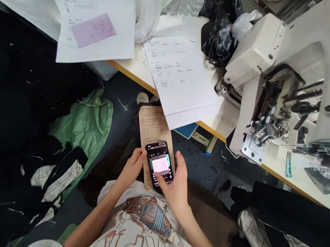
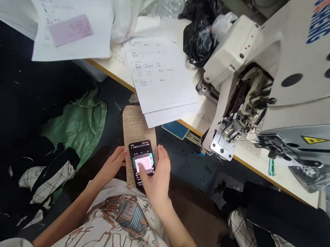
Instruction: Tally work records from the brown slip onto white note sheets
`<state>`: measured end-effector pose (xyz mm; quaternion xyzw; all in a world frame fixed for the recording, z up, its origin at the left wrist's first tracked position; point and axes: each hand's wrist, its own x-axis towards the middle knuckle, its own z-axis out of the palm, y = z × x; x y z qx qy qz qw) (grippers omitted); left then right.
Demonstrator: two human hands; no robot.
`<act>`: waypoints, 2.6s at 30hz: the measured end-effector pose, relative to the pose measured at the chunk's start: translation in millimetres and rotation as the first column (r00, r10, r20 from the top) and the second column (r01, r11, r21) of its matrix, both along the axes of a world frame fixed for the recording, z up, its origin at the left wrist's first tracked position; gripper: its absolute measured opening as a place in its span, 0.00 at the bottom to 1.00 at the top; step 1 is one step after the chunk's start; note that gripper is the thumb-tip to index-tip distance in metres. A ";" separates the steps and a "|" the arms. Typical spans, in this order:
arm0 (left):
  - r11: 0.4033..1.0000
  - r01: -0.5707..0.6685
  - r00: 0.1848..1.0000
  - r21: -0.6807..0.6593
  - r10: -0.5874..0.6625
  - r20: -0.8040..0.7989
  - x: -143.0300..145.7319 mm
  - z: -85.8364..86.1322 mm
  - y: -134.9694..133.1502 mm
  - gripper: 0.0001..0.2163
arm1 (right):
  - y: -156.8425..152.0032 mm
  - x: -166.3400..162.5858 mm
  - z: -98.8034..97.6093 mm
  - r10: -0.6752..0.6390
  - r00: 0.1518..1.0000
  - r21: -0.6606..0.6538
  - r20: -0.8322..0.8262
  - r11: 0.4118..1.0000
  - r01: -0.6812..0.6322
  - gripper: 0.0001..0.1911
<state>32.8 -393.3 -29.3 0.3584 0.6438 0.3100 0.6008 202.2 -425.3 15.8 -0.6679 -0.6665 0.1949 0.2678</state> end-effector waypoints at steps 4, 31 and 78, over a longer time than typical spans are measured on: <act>0.990 0.130 0.990 0.051 -0.127 -0.066 -3.4 9.8 15.1 0.18 | 73.5 10.0 36.9 -0.006 1.000 0.281 -0.030 0.959 0.014 0.14; 0.635 -0.048 0.997 0.771 0.083 -0.006 -9.4 80.9 300.7 0.18 | 223.3 18.3 66.4 0.225 0.911 0.115 0.346 0.953 -0.280 0.24; 0.667 0.045 0.957 0.744 0.184 -0.223 9.0 83.4 363.4 0.08 | 287.7 2.4 53.7 0.282 0.775 0.170 -0.566 0.959 -0.225 0.02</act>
